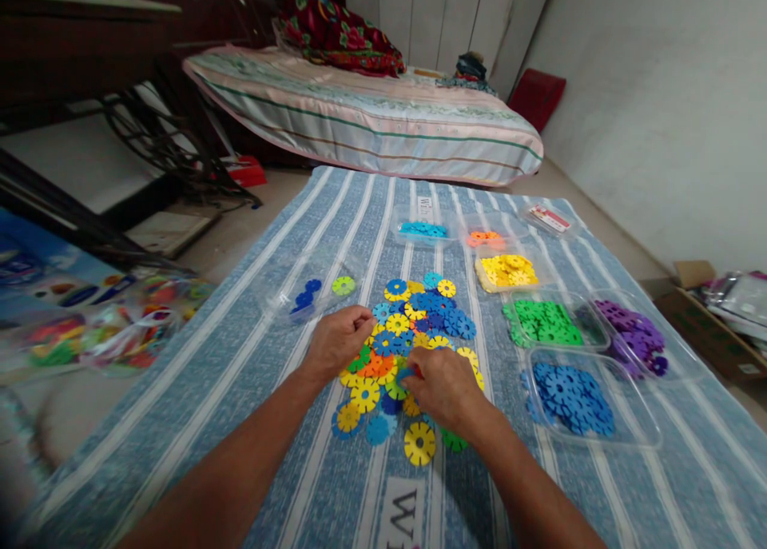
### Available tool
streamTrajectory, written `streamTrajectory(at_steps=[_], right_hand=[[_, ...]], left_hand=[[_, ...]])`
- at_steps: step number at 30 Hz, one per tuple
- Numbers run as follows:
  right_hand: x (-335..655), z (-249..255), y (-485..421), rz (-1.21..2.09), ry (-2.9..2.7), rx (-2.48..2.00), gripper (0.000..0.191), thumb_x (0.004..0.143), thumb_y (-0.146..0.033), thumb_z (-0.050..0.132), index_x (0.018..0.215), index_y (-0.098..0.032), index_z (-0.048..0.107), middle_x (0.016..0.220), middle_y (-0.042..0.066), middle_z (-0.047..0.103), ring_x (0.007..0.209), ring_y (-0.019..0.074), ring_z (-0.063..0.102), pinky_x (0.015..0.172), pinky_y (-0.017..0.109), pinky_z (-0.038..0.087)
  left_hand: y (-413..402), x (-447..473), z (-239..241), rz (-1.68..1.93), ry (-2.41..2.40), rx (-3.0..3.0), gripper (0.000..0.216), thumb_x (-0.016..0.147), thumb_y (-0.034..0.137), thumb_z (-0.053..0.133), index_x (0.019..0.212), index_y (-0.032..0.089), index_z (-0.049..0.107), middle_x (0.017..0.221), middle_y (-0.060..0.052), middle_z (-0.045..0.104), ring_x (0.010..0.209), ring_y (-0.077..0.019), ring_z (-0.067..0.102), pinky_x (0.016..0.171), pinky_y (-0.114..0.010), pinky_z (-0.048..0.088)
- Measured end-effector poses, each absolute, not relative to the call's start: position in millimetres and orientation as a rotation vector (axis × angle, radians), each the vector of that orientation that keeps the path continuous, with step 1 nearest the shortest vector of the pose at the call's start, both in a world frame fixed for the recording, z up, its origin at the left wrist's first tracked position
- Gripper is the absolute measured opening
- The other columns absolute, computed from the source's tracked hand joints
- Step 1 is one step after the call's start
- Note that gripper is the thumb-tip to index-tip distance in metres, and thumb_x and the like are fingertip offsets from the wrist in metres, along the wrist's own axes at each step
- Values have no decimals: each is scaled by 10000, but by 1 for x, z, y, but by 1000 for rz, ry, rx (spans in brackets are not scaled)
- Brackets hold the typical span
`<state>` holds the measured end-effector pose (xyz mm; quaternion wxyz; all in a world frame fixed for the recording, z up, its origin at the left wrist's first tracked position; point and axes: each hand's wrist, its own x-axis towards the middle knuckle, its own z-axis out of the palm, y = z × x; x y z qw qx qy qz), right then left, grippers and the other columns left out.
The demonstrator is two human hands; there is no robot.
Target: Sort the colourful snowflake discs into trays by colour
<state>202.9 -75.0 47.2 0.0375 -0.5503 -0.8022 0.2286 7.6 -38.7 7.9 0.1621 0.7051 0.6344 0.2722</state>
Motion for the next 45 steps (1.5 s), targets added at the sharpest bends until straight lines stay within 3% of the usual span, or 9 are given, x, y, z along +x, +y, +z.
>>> streamTrajectory(at_steps=[8,16,22,25,32,40,45], right_hand=[[210,55,-15,1171,-2084,-1554,153,709,-238,578,576,-178,535,416,-59,494,382,70,433,403,181,298],[199,99,79,858,-1320,-1450,221,718,-362,613,712,-143,589,427,-47,518,336,67,449,369,172,370],[192,75,-2,1054,-1915,-1486,162,741,-303,580,700,-155,632,448,-44,527,402,78,468,416,180,336],[190,66,-59,1048,-2332,-1358,134,759,-253,570,676,-178,644,552,-33,588,499,78,506,479,190,305],[183,57,-116,654,-2934,-1350,148,814,-232,498,896,-221,621,764,31,689,659,160,606,543,251,280],[181,57,-112,616,-3051,-1396,203,825,-270,496,988,-225,610,800,54,684,701,180,609,569,254,297],[193,58,-106,789,-2895,-1421,143,794,-264,521,865,-240,643,755,11,670,702,151,584,572,245,263]], left_hand=[[-38,6,5,773,1820,2029,182,812,287,480,774,200,635,681,11,647,626,-116,566,579,-218,369],[-38,5,3,791,1816,2039,182,814,283,478,771,203,635,688,16,648,633,-113,569,593,-220,375],[-39,8,5,786,1818,2033,189,814,291,482,774,196,641,670,11,646,620,-117,563,582,-225,366],[-39,9,6,783,1822,2027,192,812,295,485,780,194,646,665,9,648,622,-120,564,580,-225,367],[-38,9,6,791,1835,2017,191,801,290,487,775,197,652,663,10,654,621,-123,572,584,-226,373],[-38,9,7,792,1838,2011,208,802,304,478,780,201,657,649,10,652,615,-126,572,565,-226,368],[-38,9,7,803,1826,2001,193,796,294,485,788,200,654,660,10,654,625,-125,576,580,-224,378]])
